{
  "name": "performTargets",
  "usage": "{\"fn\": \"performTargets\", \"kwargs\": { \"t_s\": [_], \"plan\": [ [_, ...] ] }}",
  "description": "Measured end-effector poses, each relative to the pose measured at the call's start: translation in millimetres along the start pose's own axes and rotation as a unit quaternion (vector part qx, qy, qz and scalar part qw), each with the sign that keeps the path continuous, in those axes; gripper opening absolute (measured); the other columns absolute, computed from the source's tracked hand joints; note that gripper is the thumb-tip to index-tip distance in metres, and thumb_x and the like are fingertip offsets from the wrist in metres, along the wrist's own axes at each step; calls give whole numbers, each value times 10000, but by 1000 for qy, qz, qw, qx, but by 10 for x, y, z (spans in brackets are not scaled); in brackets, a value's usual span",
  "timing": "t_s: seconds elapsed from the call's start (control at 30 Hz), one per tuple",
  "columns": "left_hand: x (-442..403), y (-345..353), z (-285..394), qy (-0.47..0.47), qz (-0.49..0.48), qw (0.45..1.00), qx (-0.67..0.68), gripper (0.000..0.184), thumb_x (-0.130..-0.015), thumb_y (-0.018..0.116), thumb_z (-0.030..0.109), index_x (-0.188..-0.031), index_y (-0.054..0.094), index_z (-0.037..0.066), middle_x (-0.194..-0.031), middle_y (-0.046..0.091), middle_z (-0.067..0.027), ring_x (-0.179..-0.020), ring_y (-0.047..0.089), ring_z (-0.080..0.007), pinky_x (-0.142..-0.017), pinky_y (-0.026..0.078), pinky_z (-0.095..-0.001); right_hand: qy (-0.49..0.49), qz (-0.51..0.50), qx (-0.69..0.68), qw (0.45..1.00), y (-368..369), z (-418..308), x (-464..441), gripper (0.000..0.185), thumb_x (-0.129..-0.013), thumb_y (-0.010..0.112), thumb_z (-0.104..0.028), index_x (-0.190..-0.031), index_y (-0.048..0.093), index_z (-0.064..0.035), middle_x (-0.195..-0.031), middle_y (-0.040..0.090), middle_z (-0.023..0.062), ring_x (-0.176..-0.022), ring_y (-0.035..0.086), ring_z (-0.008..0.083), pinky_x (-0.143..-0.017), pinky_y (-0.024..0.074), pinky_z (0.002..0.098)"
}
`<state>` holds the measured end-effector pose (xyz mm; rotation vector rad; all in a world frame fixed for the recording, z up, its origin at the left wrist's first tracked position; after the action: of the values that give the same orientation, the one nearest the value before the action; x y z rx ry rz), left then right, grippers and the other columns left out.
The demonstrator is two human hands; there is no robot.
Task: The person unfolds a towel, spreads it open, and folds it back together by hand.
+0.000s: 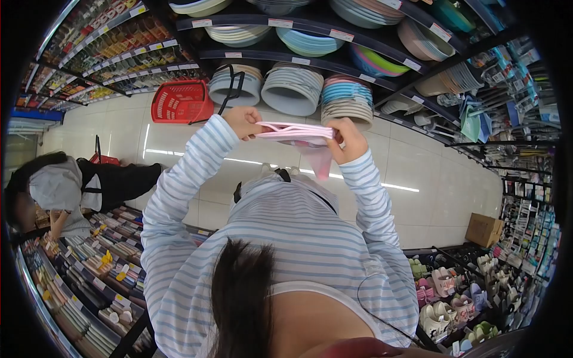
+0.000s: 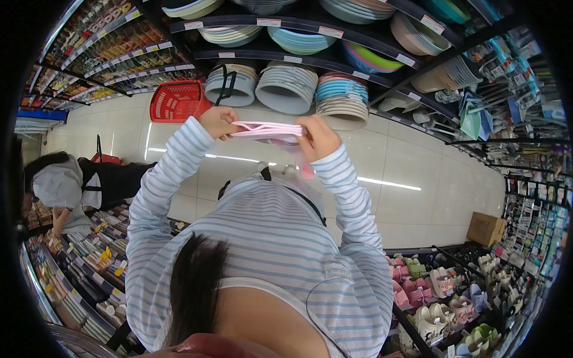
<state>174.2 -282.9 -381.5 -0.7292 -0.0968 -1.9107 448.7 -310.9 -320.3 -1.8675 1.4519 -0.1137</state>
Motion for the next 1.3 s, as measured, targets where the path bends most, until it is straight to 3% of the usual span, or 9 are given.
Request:
{"fn": "performTargets", "kwargs": {
  "t_s": [0.1, 0.2, 0.3, 0.4, 0.7, 0.9, 1.0, 1.2, 1.3],
  "plan": [
    [231, 0, 337, 95, 9, 992, -84, 179, -780, 662, 107, -908, 550, 47, -830, 611, -36, -677, 588, -92, -607, 486, -224, 66, 16, -56, 996, -53, 79, -5, 222, -776, 606, -5, -986, 539, -24, -835, 561, 68, -668, 565, 151, -603, 459, 242],
    [412, 116, 627, 293, 39, 954, 56, 147, -772, 577, 8, -910, 539, 44, -974, 586, -84, -757, 588, -116, -672, 482, -234, 88, 35, -158, 983, -104, 110, -18, 225, -811, 596, -25, -1015, 503, -6, -871, 569, 59, -721, 559, 107, -639, 453, 223],
    [723, 117, 994, 439, 43, 890, -116, 187, -745, 509, -54, -909, 555, 24, -1084, 554, -129, -830, 604, -172, -706, 497, -266, 95, 26, -234, 967, -227, 58, -85, 233, -822, 568, -26, -1033, 471, 2, -909, 573, 69, -799, 565, 112, -705, 457, 225],
    [928, 146, 1160, 455, 54, 865, -206, 171, -759, 527, -18, -918, 582, 17, -1014, 564, -132, -780, 614, -247, -689, 500, -283, 71, 21, -246, 967, -342, -57, -156, 219, -819, 541, -19, -1025, 470, 7, -927, 580, 89, -832, 575, 125, -733, 457, 228],
    [1099, 41, 1160, 458, 122, 826, -305, 179, -764, 649, 89, -927, 611, 26, -968, 591, -121, -745, 621, -256, -635, 518, -311, 17, 70, -291, 954, -520, -292, -392, 217, -809, 549, -20, -1008, 465, -6, -873, 564, 59, -773, 514, 78, -673, 427, 213],
    [1120, -26, 1160, 520, 202, 810, -178, 213, -711, 718, 37, -872, 586, -9, -874, 613, -136, -733, 624, -236, -674, 503, -279, 36, 13, -141, 989, -657, -496, -499, 212, -789, 587, -73, -974, 505, -12, -801, 590, 48, -701, 509, 78, -655, 416, 207],
    [1108, -16, 1144, 480, 251, 840, -31, 193, -715, 705, -11, -848, 565, -20, -823, 616, -126, -756, 620, -196, -688, 490, -274, 14, 2, -106, 994, -666, -534, -514, 212, -773, 602, -97, -949, 517, -15, -799, 590, 53, -686, 511, 105, -659, 421, 221],
    [1068, 24, 1226, 463, 248, 838, 148, 259, -742, 676, -29, -959, 534, -14, -1002, 579, -118, -903, 585, -155, -809, 460, -267, -32, 25, -48, 998, -766, -589, -535, 240, -716, 629, -131, -905, 540, -13, -815, 585, 78, -712, 522, 190, -685, 432, 259],
    [1085, 58, 1319, 442, 232, 859, 111, 320, -746, 665, -34, -1035, 528, -12, -1079, 546, -111, -976, 568, -164, -867, 440, -273, -63, 38, 36, 997, -802, -665, -578, 286, -690, 661, -163, -916, 560, -20, -831, 594, 94, -721, 531, 236, -680, 440, 288]
  ]
}}
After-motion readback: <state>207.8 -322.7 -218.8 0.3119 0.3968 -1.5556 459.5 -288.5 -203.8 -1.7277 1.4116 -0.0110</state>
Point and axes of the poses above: each hand's wrist, its own x-axis away from the middle knuckle, its own y-axis out of the palm, z = x × y, the point moved 3 cm from there along -x, towards the middle knuckle
